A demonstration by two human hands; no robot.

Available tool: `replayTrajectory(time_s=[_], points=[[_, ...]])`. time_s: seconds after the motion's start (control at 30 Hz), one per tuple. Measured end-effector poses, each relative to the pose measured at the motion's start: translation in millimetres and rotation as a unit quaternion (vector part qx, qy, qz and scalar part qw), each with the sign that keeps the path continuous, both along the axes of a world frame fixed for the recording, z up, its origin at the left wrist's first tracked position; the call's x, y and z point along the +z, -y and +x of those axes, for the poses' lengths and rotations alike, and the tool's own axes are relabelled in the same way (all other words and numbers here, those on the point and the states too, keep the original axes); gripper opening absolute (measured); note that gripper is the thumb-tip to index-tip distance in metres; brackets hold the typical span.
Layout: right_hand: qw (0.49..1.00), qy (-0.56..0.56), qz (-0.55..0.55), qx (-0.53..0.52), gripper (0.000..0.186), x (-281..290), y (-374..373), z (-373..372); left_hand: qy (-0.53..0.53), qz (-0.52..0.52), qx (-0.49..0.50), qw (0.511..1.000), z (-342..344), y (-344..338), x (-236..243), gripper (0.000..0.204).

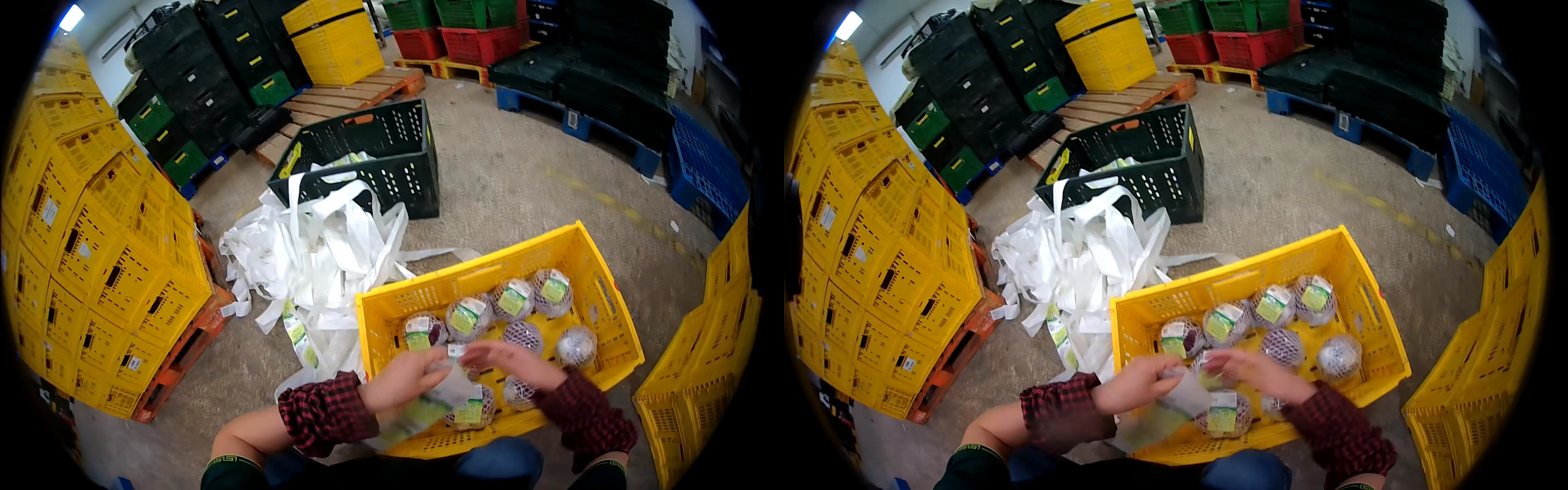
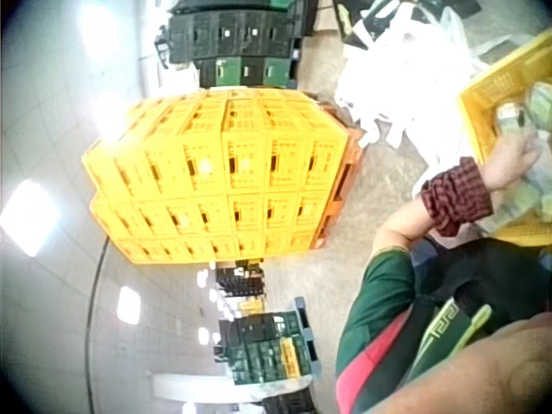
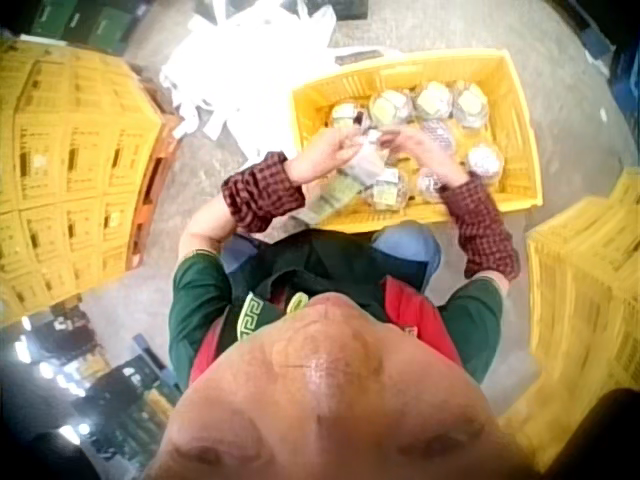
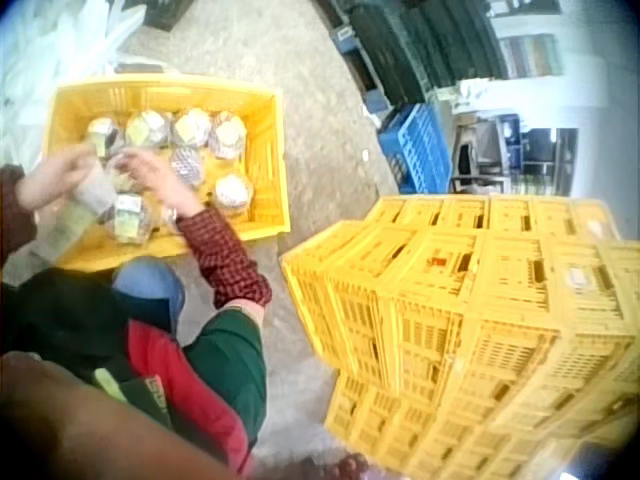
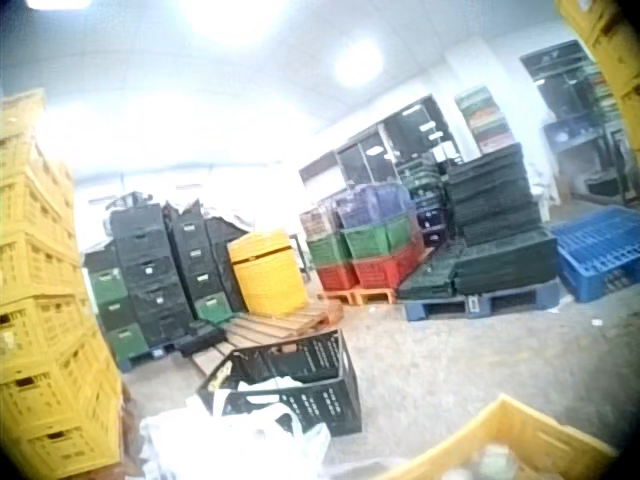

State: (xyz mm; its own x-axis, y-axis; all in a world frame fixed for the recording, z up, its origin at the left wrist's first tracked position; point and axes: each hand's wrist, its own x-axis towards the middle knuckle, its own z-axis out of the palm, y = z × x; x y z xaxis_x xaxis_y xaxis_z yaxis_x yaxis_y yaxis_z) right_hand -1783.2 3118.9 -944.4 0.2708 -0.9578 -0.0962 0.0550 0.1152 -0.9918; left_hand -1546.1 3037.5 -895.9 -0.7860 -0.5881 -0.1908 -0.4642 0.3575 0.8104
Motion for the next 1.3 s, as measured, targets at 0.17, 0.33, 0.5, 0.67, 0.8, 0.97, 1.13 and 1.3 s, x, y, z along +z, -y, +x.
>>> replayTrajectory(time_s=[0.17,0.33,0.5,0.67,0.8,0.97,1.13,1.3], points=[[0.992,-0.128,-0.010,-0.012,0.020,28,-32,52,-0.004,-0.027,0.059,0.998,19,-9,6,0.022],[0.945,0.016,-0.084,-0.316,0.009,1,-37,-48,0.031,0.064,0.165,0.984,60,9,8,0.015],[0.874,-0.376,0.032,-0.305,0.027,-45,-61,-174,0.002,0.063,0.118,0.991,66,6,10,0.009],[0.757,-0.628,0.066,-0.167,0.042,-90,-67,-193,0.042,0.028,0.049,0.998,57,-15,2,0.009],[0.652,-0.744,0.000,-0.145,0.062,-109,-70,-188,0.055,0.000,0.018,0.998,50,-25,1,0.010],[0.660,-0.746,0.066,-0.068,0.057,-129,-83,-187,0.051,0.020,0.033,0.998,46,-26,0,0.010],[0.585,-0.800,0.132,-0.006,0.046,-106,-58,-170,0.002,0.045,0.025,0.999,39,-19,0,0.014],[0.990,-0.136,0.027,0.018,0.056,-19,-37,-66,-0.056,-0.015,0.023,0.998,8,-15,31,0.024]])
